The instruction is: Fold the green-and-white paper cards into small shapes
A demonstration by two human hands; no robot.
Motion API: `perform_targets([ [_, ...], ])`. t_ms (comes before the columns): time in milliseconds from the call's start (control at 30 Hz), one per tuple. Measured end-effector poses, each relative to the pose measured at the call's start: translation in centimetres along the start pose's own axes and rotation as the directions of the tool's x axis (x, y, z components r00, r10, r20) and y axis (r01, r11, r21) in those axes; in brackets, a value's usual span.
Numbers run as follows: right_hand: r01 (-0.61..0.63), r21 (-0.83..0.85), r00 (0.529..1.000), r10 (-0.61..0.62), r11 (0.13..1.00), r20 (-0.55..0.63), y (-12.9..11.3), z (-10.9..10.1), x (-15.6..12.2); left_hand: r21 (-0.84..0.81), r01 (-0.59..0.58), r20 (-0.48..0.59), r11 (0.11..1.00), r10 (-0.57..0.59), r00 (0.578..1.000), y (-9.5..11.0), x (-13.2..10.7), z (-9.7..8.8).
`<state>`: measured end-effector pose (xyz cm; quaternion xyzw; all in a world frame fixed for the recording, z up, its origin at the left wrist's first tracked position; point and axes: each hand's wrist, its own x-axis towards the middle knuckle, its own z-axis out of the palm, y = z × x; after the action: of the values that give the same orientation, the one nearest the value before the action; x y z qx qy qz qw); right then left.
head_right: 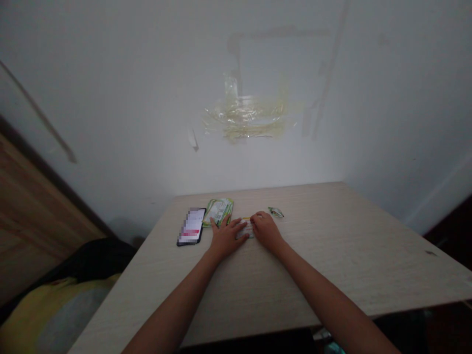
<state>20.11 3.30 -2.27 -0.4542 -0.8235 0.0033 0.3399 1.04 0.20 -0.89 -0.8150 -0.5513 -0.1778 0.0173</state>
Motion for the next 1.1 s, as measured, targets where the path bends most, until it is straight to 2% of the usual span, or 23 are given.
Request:
perform_targets([
  [300, 0.087, 0.041, 0.995, -0.085, 0.995, -0.046, -0.2, -0.2, -0.5, 0.004, 0.003, -0.012, 1.0, -0.003, 1.0, 0.0, 0.0, 0.2],
  [567, 0.162, 0.174, 0.986, -0.165, 0.971, 0.005, -0.9, -1.5, -0.9, -0.002, 0.002, -0.017, 1.0, -0.002, 1.0, 0.0, -0.1, 0.1],
  [1100, 0.143, 0.363, 0.98, -0.182, 0.921, 0.076, -1.3, -2.9, -1.3, -0.002, 0.006, -0.02, 1.0, -0.006, 1.0, 0.0, -0.1, 0.1],
])
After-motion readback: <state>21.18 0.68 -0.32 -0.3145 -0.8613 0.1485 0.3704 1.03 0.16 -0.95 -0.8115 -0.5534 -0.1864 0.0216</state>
